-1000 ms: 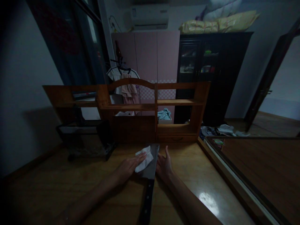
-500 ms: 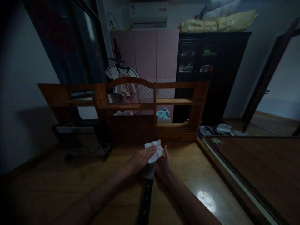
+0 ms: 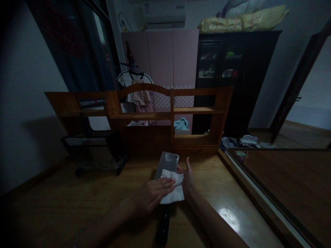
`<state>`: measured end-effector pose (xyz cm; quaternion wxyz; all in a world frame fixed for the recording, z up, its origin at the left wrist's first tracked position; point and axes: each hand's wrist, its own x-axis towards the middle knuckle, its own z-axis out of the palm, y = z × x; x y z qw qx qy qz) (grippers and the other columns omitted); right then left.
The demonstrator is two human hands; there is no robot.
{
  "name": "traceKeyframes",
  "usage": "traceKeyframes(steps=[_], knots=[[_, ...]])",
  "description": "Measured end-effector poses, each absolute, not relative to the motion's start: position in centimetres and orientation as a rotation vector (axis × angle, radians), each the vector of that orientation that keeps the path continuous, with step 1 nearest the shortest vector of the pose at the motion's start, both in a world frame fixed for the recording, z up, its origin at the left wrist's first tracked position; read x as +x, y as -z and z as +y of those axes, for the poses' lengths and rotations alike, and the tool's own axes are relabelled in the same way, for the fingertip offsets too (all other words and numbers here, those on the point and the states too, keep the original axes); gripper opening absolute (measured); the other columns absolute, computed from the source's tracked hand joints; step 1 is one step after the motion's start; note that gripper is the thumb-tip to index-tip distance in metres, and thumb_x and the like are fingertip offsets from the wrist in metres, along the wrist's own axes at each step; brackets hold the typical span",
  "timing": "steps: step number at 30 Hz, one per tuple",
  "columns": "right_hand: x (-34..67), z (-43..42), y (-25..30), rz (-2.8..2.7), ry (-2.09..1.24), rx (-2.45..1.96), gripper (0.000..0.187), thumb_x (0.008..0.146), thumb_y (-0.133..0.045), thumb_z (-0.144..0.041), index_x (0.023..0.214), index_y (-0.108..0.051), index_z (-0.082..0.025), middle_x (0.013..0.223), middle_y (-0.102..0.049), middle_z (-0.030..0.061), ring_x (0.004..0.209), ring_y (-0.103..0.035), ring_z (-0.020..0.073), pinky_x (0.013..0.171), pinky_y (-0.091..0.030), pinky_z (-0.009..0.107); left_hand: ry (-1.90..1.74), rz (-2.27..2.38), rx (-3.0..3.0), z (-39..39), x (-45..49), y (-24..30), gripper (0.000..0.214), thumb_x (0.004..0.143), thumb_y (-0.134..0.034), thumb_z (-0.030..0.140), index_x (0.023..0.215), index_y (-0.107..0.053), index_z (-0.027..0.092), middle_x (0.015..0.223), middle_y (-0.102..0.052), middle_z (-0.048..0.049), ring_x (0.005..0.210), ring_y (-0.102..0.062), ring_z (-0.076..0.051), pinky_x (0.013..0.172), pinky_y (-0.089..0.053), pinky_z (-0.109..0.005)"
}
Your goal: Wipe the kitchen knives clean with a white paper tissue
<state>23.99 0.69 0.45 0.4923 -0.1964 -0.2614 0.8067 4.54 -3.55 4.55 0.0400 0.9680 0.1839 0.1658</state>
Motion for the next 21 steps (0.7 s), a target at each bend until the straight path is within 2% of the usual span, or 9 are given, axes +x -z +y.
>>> traceKeyframes(steps=[3, 7, 15, 21], knots=[[24.0, 0.1, -1.0, -0.628, -1.902, -0.468, 0.074, 0.083, -0.032, -0.071, 0.109, -0.062, -0.008, 0.073, -0.072, 0.012, 0.065, -0.069, 0.0262, 0.065, -0.053, 0.039, -0.475, 0.534, 2.985, -4.8, 4.1, -4.7, 0.045, 0.095, -0.029, 0.018, 0.137, -0.041, 0.016, 0.145, -0.038, -0.0075, 0.136, -0.03, -0.016, 0.114, -0.024, -0.036], [23.8, -0.5, -1.8, -0.641, -1.908, -0.411, 0.074, 0.085, -0.029, -0.07, 0.112, -0.06, -0.01, 0.076, -0.072, 0.0122, 0.065, -0.068, 0.0254, 0.068, -0.052, 0.039, -0.481, 0.513, 3.015, -5.2, 4.0, -5.1, 0.045, 0.093, -0.032, 0.018, 0.136, -0.043, 0.014, 0.143, -0.04, -0.0088, 0.135, -0.032, -0.017, 0.113, -0.025, -0.036], [23.5, -0.5, -1.7, -0.564, -1.908, -0.462, 0.071, 0.084, -0.029, -0.071, 0.095, -0.064, -0.01, 0.067, -0.069, 0.0113, 0.056, -0.065, 0.0212, 0.057, -0.051, 0.032, -0.545, 0.617, 3.026, -4.7, 6.4, -5.6, 0.041, 0.095, -0.028, 0.022, 0.128, -0.052, 0.014, 0.135, -0.051, -0.0086, 0.127, -0.044, -0.018, 0.11, -0.031, -0.038], [23.2, -0.4, -1.5, -0.518, -1.902, -0.504, 0.065, 0.085, -0.037, -0.065, 0.079, -0.066, -0.008, 0.063, -0.069, 0.0117, 0.054, -0.065, 0.0207, 0.054, -0.053, 0.031, -0.537, 0.727, 3.021, -2.8, 7.4, -5.6, 0.043, 0.096, -0.027, 0.025, 0.133, -0.047, 0.016, 0.139, -0.047, -0.0069, 0.13, -0.04, -0.019, 0.11, -0.032, -0.038]])
